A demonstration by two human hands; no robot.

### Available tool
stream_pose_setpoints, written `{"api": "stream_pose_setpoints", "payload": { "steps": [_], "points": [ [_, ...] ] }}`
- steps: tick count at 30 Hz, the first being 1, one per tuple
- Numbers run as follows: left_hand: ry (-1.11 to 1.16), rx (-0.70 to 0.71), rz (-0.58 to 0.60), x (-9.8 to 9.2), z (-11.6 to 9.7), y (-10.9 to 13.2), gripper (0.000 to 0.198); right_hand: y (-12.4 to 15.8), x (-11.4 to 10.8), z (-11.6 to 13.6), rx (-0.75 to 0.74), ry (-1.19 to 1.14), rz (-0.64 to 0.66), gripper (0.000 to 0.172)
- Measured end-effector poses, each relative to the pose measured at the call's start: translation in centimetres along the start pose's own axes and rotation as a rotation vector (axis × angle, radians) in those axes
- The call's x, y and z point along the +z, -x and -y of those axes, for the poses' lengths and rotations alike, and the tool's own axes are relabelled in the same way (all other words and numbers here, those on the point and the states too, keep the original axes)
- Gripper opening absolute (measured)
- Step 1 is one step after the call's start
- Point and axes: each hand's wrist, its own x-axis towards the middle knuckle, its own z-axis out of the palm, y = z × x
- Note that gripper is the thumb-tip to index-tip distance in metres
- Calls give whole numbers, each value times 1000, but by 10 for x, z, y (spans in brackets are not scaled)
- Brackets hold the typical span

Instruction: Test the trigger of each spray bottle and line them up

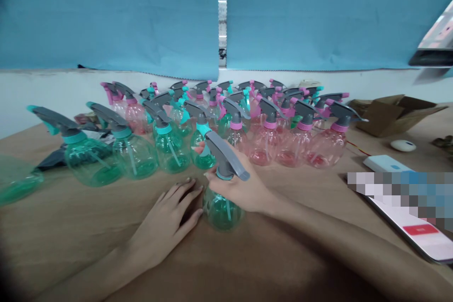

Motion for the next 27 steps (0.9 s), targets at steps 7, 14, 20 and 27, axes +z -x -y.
{"api": "stream_pose_setpoints", "payload": {
  "steps": [7,14,20,27],
  "points": [
    [3,-3,7,-1,0,0,39,-3,-3,1,42,-206,53,33],
    [-11,-3,13,0,1,0,40,-4,-2,3,-1,-270,28,27],
    [-8,-3,4,0,1,1,39,-4,-3,1,2,-197,39,27],
    [-11,7,-1,0,1,1,39,-2,-3,4,68,-44,37,17]
  ]
}}
